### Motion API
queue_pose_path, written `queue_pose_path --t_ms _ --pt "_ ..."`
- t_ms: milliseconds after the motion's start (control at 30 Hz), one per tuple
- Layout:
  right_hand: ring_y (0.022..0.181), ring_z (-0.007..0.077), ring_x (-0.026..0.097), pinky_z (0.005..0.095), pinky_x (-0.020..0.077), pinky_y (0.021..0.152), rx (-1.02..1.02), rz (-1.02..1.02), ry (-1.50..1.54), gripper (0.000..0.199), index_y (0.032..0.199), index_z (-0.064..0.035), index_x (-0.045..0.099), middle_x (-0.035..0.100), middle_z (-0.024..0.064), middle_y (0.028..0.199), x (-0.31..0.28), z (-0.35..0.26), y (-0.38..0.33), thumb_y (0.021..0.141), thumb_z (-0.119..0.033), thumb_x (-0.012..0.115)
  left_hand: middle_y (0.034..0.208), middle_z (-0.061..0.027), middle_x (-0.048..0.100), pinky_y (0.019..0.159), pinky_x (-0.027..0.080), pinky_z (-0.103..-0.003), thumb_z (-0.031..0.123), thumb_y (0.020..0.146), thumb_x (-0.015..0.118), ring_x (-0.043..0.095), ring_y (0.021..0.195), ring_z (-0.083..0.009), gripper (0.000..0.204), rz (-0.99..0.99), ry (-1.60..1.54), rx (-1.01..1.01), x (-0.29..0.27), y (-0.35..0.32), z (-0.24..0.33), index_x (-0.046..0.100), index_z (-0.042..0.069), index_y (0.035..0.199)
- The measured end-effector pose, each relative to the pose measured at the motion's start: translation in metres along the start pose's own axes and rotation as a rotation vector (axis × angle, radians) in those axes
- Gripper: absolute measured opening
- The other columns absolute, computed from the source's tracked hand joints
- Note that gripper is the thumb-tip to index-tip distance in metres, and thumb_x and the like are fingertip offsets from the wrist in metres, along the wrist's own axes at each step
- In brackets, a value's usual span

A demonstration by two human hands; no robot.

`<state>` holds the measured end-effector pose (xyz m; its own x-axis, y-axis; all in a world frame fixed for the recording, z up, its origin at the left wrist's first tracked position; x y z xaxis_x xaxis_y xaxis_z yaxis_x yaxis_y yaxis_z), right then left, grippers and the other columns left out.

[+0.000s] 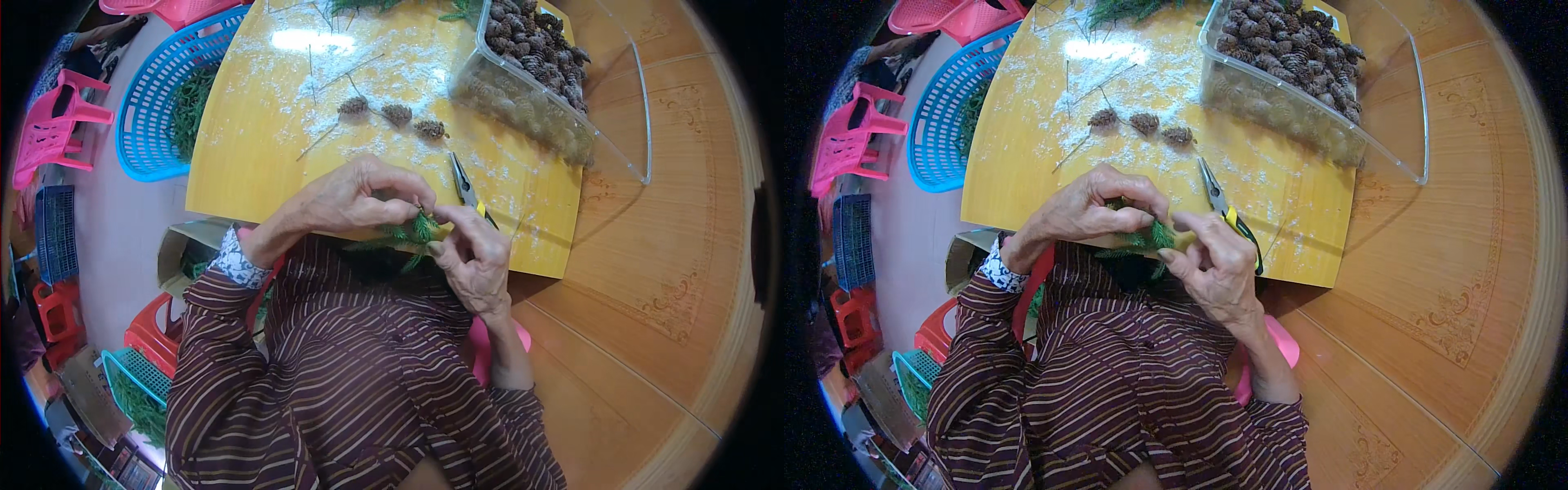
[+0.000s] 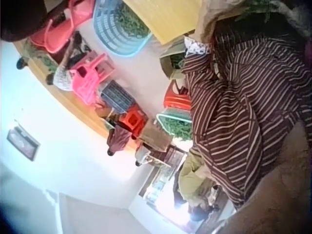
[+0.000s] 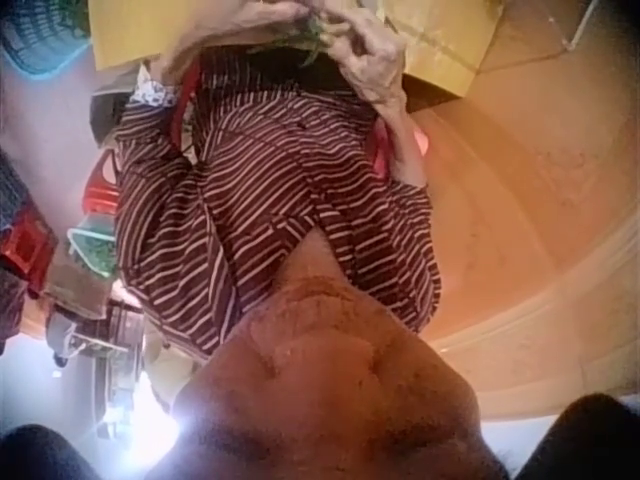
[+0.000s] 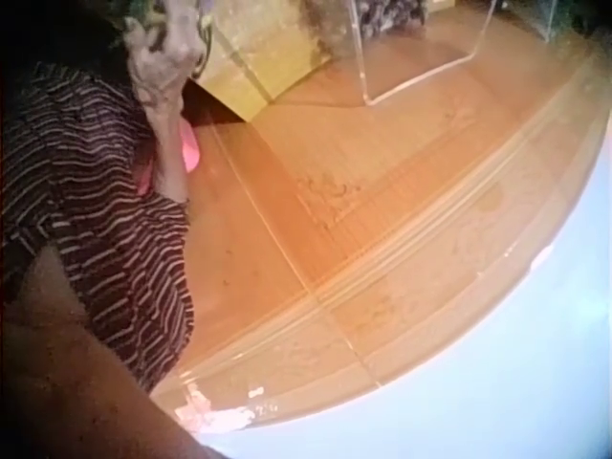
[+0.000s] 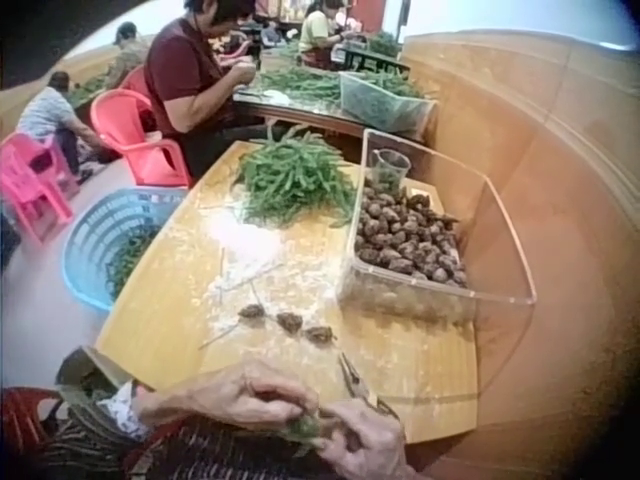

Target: Assembling decorative pinecone branches by attaching pinecones to artificial greenery using wire and pliers.

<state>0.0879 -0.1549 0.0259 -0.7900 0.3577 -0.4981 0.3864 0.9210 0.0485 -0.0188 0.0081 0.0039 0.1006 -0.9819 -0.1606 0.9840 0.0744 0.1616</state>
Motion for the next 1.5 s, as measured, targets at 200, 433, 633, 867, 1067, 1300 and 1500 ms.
queue_pose_path --t_ms 200,433,633,867,1067,1300,1500 --pt "0.062 0.0152 0.053 0.0261 0.0418 0.057 -0.213 0.062 -0.035 0.012 0.089 0.0014 0.065 0.06 0.007 0.075 0.009 0.002 -0.003 0.079 -0.003 0.068 0.071 -0.0046 0.059 0.066 0.045 -0.027 0.014 0.083 0.058 0.055 0.07 -0.0095 0.015 -0.015 -0.084 -0.075 0.003 -0.001 0.005 0.062 0.002 0.092" --pt "0.061 0.0167 0.056 0.0262 0.0426 0.055 -0.236 0.069 -0.053 0.014 0.089 0.0014 0.064 0.061 0.0102 0.076 0.012 0.009 -0.004 0.077 -0.004 0.07 0.077 -0.0037 0.063 0.065 0.045 -0.025 0.013 0.085 0.061 0.057 0.071 -0.0103 0.015 -0.014 -0.128 -0.037 0.005 -0.004 -0.002 0.063 0.001 0.093" --pt "0.067 0.0151 0.055 0.0245 0.0428 0.061 -0.204 0.247 0.033 0.014 0.094 0.001 0.063 0.061 0.0101 0.087 0.008 0.01 -0.007 0.087 -0.011 0.063 0.08 0.0017 0.062 0.066 0.044 -0.021 0.011 0.085 0.06 0.056 0.073 -0.0075 0.012 0.144 -0.224 -0.163 -0.013 -0.007 0.024 0.064 0.001 0.092" --pt "0.069 0.014 0.054 0.0237 0.0423 0.063 -0.163 0.278 0.063 0.016 0.097 0.0004 0.063 0.061 0.0094 0.088 -0.002 0.013 -0.005 0.09 -0.013 0.06 0.084 0.0003 0.063 0.066 0.045 -0.02 0.015 0.089 0.06 0.055 0.076 -0.0058 0.016 0.775 0.324 -0.117 -0.116 -0.067 0.073 0.065 0.003 0.099" --pt "0.066 0.0125 0.053 0.023 0.0416 0.06 -0.251 0.269 0.032 0.013 0.096 0.0 0.063 0.061 0.008 0.085 -0.002 0.008 -0.003 0.09 -0.011 0.06 0.094 -0.0097 0.063 0.079 0.046 -0.028 0.01 0.086 0.062 0.059 0.086 -0.0194 0.017 0.792 1.223 -0.383 -0.262 -0.156 0.014 0.064 0.003 0.101" --pt "0.067 0.0131 0.055 0.0237 0.0429 0.061 -0.158 0.244 0.042 0.013 0.095 0.0003 0.063 0.061 0.0082 0.081 -0.002 0.016 -0.005 0.09 -0.011 0.059 0.09 -0.0131 0.059 0.08 0.045 -0.034 0.011 0.083 0.063 0.056 0.09 -0.0274 0.017 0.606 0.925 -0.02 -0.138 -0.05 0.017 0.063 0.001 0.097" --pt "0.067 0.0129 0.056 0.0239 0.0434 0.06 -0.166 0.251 0.023 0.014 0.095 0.0005 0.064 0.06 0.0083 0.077 -0.005 0.02 -0.002 0.091 -0.012 0.059 0.085 -0.0142 0.058 0.078 0.044 -0.038 0.008 0.081 0.061 0.054 0.086 -0.0308 0.011 0.481 0.934 0.071 -0.101 0.004 0.015 0.061 0.0 0.089"
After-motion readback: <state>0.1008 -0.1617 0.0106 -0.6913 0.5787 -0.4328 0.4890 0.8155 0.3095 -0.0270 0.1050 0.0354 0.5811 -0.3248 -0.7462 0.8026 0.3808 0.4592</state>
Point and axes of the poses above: each hand's wrist, its own y-axis towards the middle knuckle, its own x-axis out of the palm, z = x × y, the point moved 3 cm from there along y, towards the middle knuckle
